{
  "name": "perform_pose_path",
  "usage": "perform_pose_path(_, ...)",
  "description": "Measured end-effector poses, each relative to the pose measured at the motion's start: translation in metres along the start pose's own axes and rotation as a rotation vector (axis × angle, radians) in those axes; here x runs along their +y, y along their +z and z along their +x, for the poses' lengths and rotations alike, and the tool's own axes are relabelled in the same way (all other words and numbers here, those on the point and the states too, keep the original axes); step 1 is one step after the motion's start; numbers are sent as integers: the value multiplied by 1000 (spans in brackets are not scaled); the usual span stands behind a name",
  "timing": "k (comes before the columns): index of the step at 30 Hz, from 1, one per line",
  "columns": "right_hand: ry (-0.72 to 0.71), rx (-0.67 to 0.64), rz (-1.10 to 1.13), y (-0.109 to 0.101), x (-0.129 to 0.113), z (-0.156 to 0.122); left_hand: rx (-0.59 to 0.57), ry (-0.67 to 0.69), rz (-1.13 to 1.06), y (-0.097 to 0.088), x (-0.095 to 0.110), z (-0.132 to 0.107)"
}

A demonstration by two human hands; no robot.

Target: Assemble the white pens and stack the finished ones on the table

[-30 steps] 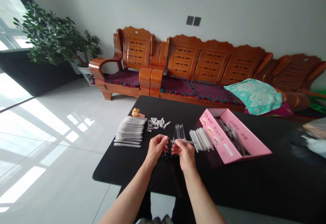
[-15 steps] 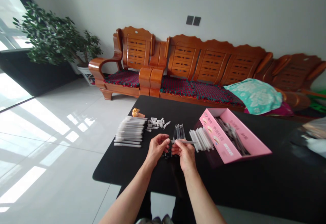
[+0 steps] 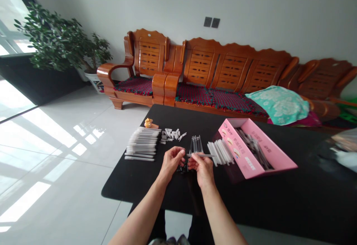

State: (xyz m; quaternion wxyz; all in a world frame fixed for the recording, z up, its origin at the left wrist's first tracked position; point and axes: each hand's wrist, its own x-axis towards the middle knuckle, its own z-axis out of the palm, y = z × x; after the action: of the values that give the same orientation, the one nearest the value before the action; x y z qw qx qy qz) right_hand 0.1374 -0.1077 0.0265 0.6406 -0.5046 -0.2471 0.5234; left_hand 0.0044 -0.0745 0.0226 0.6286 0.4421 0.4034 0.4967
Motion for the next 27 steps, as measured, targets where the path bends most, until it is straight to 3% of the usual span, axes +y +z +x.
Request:
perform_pose_path(5, 10, 0, -3, 2, 0, -1, -13, -53, 93, 0, -4, -1)
perform_pose_path(12, 19, 7, 1, 1, 1, 0, -29, -5, -53, -1, 0, -1)
perform_pose_path(18, 19, 6, -13, 1, 1, -1, -48, -99, 77, -2, -5, -2)
perform_pose_path(27, 35, 21, -21, 2, 0, -2, -36, -62, 40, -2, -6, 0)
